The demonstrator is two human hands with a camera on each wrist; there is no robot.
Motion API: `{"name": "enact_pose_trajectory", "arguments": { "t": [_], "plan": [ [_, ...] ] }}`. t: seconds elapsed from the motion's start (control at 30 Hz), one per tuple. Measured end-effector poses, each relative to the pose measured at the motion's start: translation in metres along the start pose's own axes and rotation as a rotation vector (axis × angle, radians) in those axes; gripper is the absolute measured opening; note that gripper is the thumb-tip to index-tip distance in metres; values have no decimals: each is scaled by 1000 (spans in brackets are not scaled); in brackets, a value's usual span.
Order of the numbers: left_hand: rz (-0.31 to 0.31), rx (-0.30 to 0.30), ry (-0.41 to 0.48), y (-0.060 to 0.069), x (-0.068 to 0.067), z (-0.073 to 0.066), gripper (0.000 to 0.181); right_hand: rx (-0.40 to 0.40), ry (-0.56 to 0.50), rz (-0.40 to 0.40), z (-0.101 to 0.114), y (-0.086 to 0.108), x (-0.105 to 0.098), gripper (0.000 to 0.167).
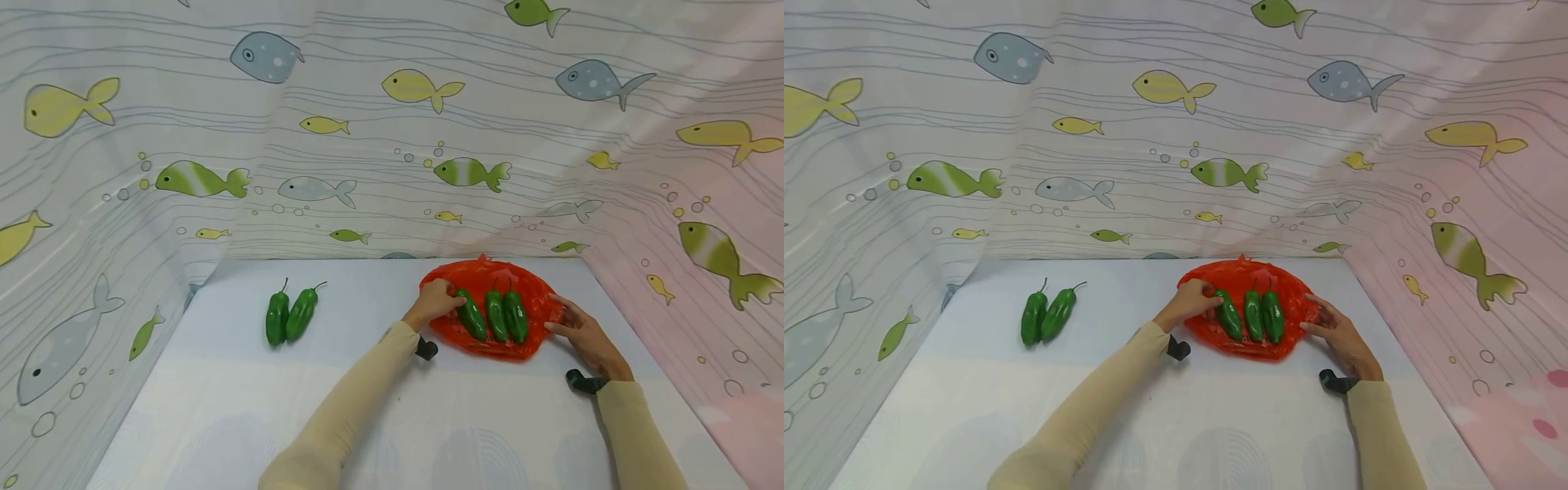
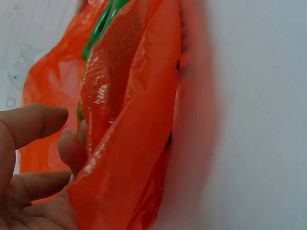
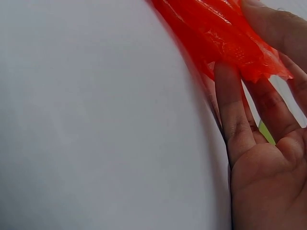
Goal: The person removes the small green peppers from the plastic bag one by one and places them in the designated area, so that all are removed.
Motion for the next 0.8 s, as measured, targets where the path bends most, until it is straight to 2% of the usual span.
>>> {"name": "enact_pose_trajectory", "arguments": {
  "t": [0.17,0.33,0.53,0.8],
  "plan": [
    [16,-41,9,0,0,1,26,-17,-23,5,-1,0,0,80],
    [26,-56,-4,0,3,-2,25,-25,-38,7,-2,0,-1,81],
    [24,-54,7,-3,9,-2,25,-28,-51,1,-3,1,-1,81],
    [14,-49,-54,-5,16,-7,31,-32,-50,-2,-1,1,0,82]
  ]
}}
Point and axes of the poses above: each hand's wrist, its own y-axis away from the middle knuckle, its own x-axis out of the palm, z = x × y, the point moved 2 cm from there along -y, towards the middle knuckle, and after that the axes turned 9 degrees about -x, right-handed, at the moved point
